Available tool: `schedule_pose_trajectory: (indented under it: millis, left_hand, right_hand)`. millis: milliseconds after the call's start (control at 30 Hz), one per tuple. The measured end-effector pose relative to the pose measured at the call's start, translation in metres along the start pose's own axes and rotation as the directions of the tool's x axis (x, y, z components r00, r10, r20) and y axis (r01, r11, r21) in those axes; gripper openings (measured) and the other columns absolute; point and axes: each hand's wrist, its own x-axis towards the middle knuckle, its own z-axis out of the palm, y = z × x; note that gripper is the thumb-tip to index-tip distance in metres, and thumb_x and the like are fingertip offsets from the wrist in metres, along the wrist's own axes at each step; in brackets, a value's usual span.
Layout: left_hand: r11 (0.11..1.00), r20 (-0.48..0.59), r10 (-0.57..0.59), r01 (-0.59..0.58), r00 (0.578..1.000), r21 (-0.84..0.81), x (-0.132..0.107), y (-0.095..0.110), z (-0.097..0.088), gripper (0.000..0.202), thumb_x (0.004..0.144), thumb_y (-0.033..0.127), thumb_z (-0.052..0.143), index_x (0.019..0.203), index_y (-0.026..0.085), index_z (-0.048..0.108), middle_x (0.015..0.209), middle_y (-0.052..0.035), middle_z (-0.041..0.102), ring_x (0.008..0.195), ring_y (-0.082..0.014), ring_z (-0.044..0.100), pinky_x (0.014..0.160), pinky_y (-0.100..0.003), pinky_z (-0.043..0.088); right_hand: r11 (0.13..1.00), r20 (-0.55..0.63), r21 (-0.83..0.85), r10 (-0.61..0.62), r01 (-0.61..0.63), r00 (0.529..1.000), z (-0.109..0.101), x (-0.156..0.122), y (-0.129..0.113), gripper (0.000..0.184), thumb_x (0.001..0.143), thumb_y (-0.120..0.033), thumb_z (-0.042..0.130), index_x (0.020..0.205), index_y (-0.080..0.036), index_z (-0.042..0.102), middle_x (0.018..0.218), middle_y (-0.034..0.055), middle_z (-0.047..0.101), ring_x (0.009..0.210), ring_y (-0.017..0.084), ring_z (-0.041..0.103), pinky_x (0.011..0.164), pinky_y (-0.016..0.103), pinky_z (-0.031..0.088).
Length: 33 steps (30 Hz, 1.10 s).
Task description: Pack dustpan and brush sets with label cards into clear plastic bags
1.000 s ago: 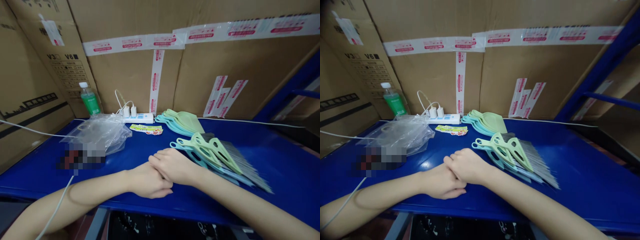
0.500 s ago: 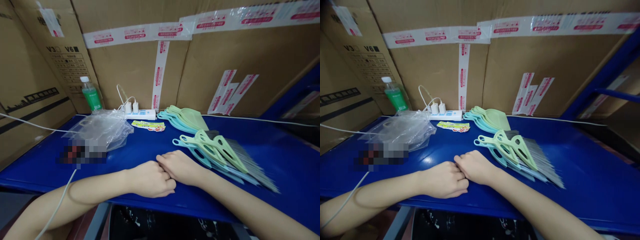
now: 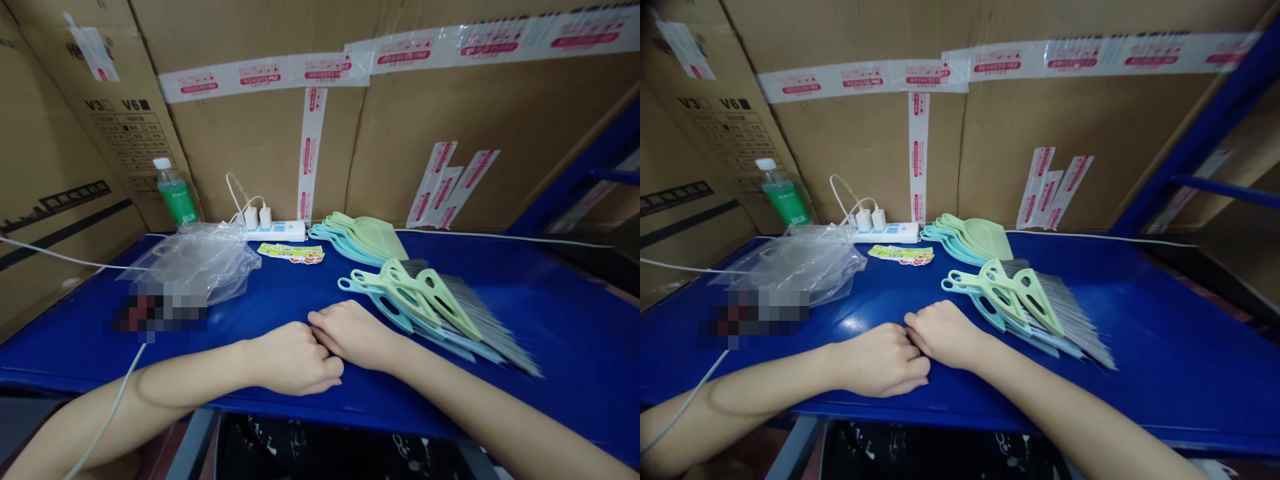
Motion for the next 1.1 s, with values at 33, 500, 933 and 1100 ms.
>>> schedule_pose_trajectory:
  millis: [33,500,933,1100]
  left_hand:
    - [1.000,-0.006,0.003,-0.003,1.000,-0.005,-0.0001,-0.0001,-0.0002,0.025,0.092,0.032,0.049,0.071,0.019,0.053,0.054,0.0011,0.061,0.048,-0.0149,0.057,0.052,-0.028,0.043]
    - [1.000,0.011,-0.020,0.020,1.000,0.006,0.0010,0.0015,-0.0038,0.026,0.092,0.031,0.050,0.069,0.019,0.050,0.052,0.0024,0.060,0.047,-0.0141,0.055,0.051,-0.028,0.040]
    - [0.999,0.017,-0.028,0.028,0.999,0.016,0.0018,0.0018,-0.0063,0.025,0.088,0.032,0.057,0.067,0.019,0.051,0.052,0.0030,0.060,0.044,-0.0138,0.054,0.049,-0.029,0.037]
    - [0.999,0.018,-0.033,0.032,0.999,0.025,0.0022,0.0018,-0.0061,0.025,0.087,0.032,0.057,0.067,0.019,0.051,0.052,0.0034,0.061,0.044,-0.0140,0.055,0.049,-0.029,0.039]
  right_hand:
    - [1.000,-0.006,-0.009,0.028,-0.028,1.000,0.0009,0.0002,-0.0005,0.024,0.096,-0.024,0.041,0.083,-0.016,0.060,0.077,0.0049,0.070,0.066,0.016,0.061,0.052,0.029,0.019]
    - [0.981,-0.022,-0.060,0.183,-0.185,0.983,-0.0020,-0.0009,0.0022,0.029,0.098,-0.030,0.037,0.093,-0.017,0.062,0.084,0.0071,0.072,0.071,0.020,0.067,0.051,0.030,0.020]
    - [0.982,-0.013,-0.061,0.179,-0.179,0.984,-0.0013,-0.0015,0.0023,0.030,0.099,-0.031,0.036,0.096,-0.017,0.063,0.087,0.0080,0.073,0.075,0.021,0.068,0.050,0.030,0.021]
    - [0.982,-0.016,-0.069,0.176,-0.176,0.984,-0.0038,-0.0021,0.0010,0.030,0.099,-0.030,0.036,0.097,-0.017,0.063,0.087,0.0081,0.073,0.076,0.021,0.068,0.051,0.030,0.023]
